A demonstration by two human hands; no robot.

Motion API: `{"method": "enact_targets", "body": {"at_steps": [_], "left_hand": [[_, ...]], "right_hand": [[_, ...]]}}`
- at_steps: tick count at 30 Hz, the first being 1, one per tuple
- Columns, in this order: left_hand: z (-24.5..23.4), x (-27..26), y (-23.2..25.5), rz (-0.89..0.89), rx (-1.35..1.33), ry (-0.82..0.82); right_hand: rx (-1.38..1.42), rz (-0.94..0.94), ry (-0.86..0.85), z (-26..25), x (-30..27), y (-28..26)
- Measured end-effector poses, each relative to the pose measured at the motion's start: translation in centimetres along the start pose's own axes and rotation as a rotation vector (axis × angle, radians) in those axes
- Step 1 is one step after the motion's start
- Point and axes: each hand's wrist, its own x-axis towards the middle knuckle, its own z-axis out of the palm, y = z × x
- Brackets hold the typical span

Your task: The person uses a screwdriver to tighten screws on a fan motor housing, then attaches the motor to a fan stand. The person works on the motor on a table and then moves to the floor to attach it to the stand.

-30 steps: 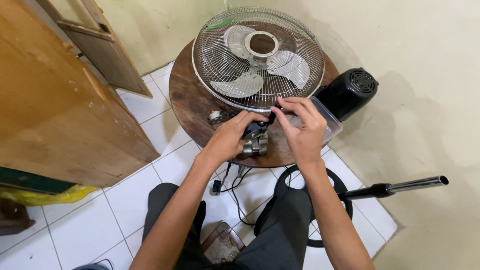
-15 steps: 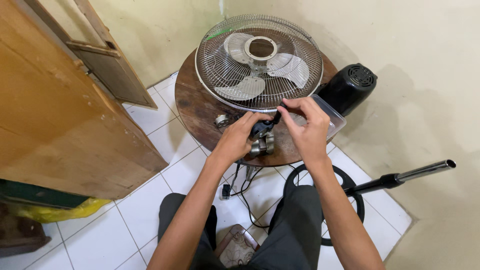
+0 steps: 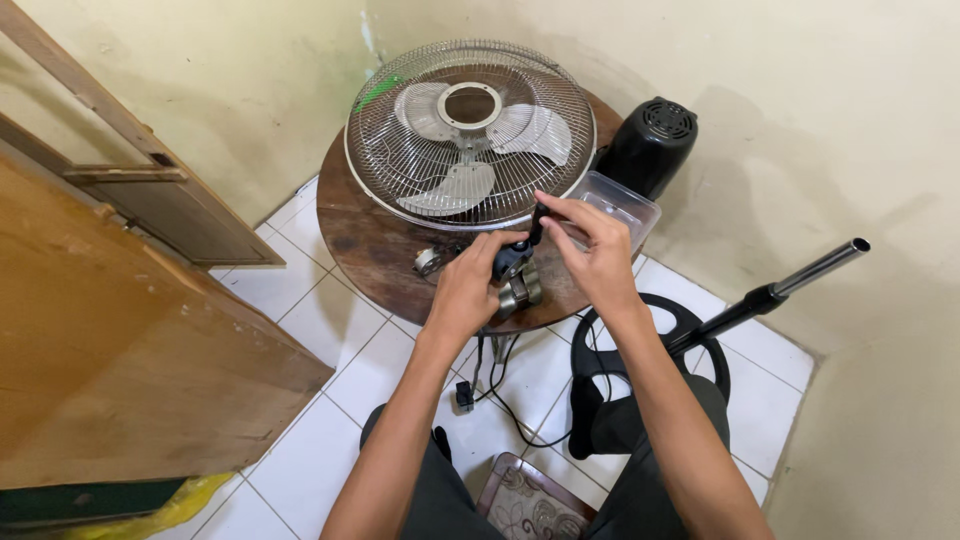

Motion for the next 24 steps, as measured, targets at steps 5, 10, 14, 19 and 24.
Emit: {"method": "enact_targets", "body": {"at_steps": [5,10,14,19,24], "left_hand": [[0.2,-0.1,-0.4,-0.005,0.005,-0.012],[0.6,0.0,-0.2,-0.004,0.026,0.044],[0.7,-0.2,0.1,-0.014,0.032,0.066],[0.7,-0.2,0.4,-0.111,0.014,-0.002],[1.2,-0.5,0.1,0.003,0.016,0.076]], "right_hand": [[-0.097,0.001,0.075,0.0,0.0,0.7],[-0.023,-0.087,0.089,0.9,0.6,0.9],[0.013,0.026,0.038,0.8,0.5,0.5],[-0.114,-0.028,0.002,0.3,0.9,0.1],[-0.090,-0.024,0.025,1.3,0.8,-0.2]]}}
